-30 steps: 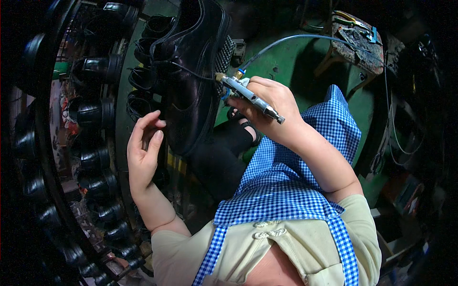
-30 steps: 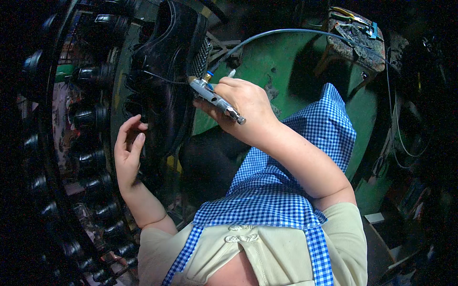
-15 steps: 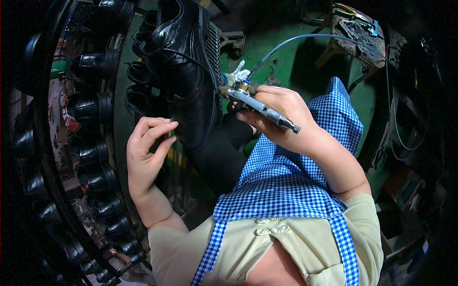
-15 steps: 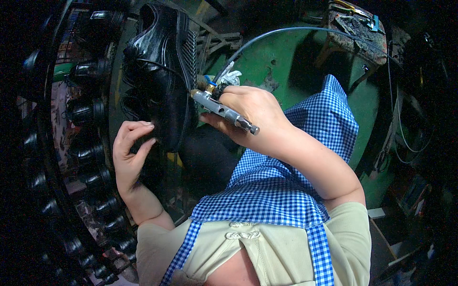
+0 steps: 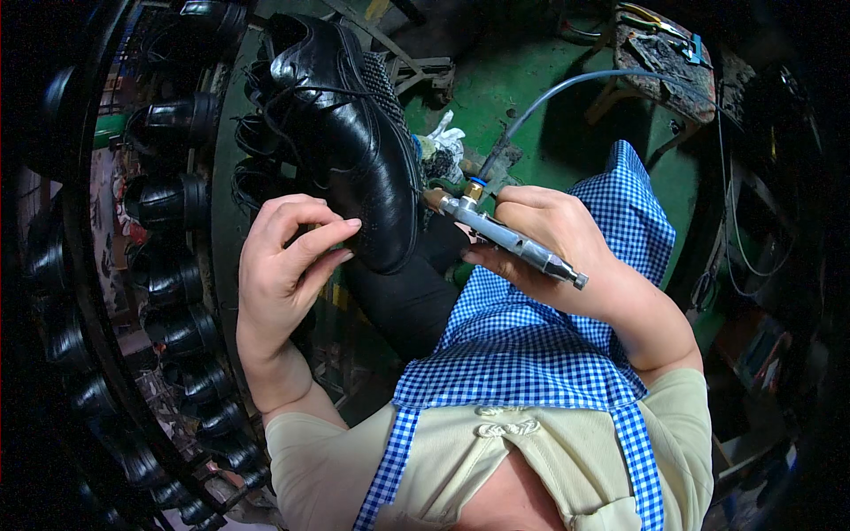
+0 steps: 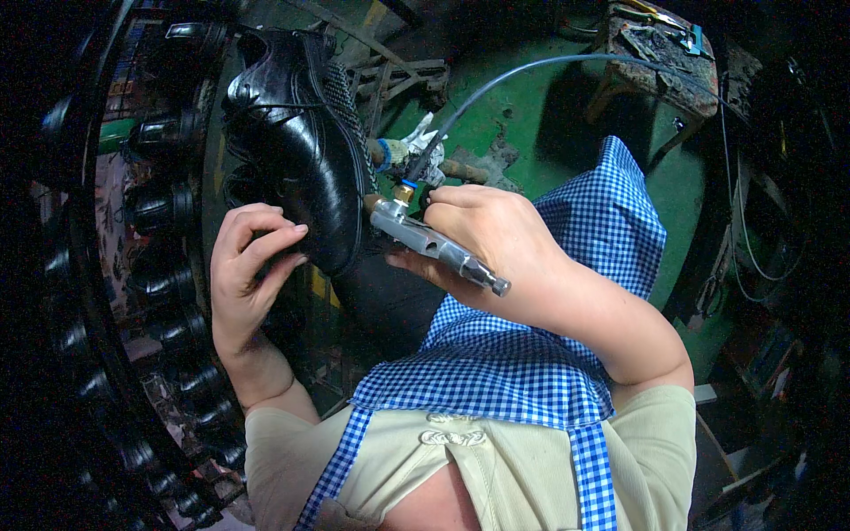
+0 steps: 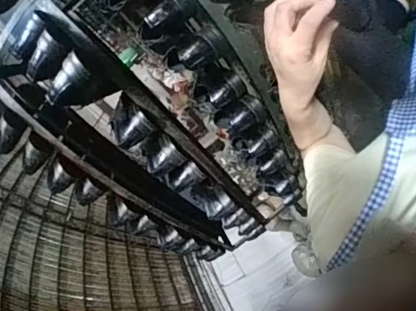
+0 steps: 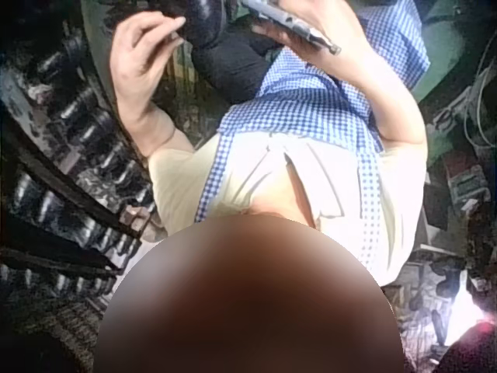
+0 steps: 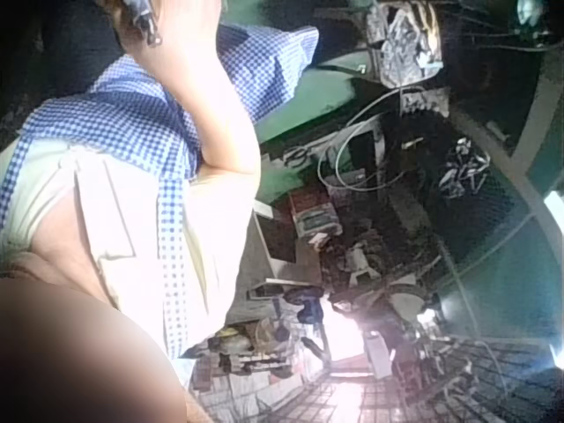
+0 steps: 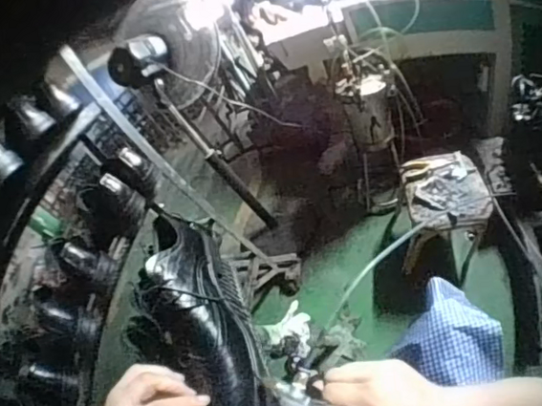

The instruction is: Applying a spray finish or adhesive to black leather shoes using an industrial spray gun.

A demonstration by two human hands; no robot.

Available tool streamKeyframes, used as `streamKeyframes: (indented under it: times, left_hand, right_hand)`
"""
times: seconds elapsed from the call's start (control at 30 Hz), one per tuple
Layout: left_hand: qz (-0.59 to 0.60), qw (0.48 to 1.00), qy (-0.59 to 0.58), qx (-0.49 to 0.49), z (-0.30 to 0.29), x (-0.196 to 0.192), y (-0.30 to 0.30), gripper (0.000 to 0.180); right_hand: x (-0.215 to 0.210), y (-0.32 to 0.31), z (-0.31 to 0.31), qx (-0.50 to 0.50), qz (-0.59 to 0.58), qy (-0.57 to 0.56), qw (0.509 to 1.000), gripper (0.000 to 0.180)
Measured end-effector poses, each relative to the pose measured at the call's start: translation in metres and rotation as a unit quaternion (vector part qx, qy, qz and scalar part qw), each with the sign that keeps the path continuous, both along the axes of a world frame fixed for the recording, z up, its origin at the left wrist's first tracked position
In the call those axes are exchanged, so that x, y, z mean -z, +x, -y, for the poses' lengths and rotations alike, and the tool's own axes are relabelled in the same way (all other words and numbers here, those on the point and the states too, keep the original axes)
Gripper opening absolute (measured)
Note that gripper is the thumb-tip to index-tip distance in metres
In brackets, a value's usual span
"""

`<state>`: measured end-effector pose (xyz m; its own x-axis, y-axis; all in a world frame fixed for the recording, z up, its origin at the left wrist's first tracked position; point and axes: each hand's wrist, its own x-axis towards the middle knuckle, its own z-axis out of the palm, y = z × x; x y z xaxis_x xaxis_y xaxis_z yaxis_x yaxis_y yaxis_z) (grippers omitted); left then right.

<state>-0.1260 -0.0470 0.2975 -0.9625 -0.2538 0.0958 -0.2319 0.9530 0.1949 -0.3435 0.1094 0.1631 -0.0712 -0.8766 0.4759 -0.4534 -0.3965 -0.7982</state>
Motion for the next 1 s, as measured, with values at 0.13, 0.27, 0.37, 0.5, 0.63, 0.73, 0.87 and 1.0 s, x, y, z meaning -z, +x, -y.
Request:
streamKeyframes:
  times: [0.13, 0.27, 0.37, 0.5, 0.63, 0.73, 0.87, 1.0]
  left_hand:
    - [0.017, 1.000, -0.016, 0.015, 0.001, -0.003, -0.006, 0.041]
    - [0.032, 0.999, -0.022, 0.038, 0.003, -0.005, -0.016, 0.040]
    - [0.046, 0.997, -0.023, 0.050, 0.002, -0.008, -0.025, 0.040]
    - [0.053, 0.996, -0.019, 0.066, 0.004, -0.006, -0.034, 0.041]
    - [0.049, 0.996, 0.001, 0.068, 0.006, -0.004, -0.039, 0.041]
    - [0.045, 0.997, 0.002, 0.065, 0.006, -0.002, -0.041, 0.041]
    - [0.038, 0.998, 0.011, 0.051, 0.005, -0.001, -0.046, 0.039]
    - [0.022, 0.999, 0.015, 0.039, 0.004, 0.003, -0.049, 0.039]
  right_hand:
    - [-0.005, 0.000, -0.008, 0.003, -0.012, 0.013, 1.000, 0.021]
    - [-0.010, -0.003, -0.016, 0.018, -0.005, 0.017, 1.000, 0.028]
    - [-0.010, -0.005, -0.020, 0.025, 0.001, 0.007, 1.000, 0.027]
    - [-0.015, -0.011, -0.027, 0.024, -0.001, 0.027, 0.999, 0.024]
    - [-0.017, -0.014, -0.031, 0.021, -0.015, 0.031, 0.999, 0.024]
    - [-0.017, -0.014, -0.034, 0.034, -0.006, 0.026, 0.999, 0.024]
    - [-0.017, -0.015, -0.037, 0.044, -0.009, 0.015, 0.999, 0.024]
    - [-0.018, -0.015, -0.041, 0.062, -0.014, 0.015, 0.998, 0.029]
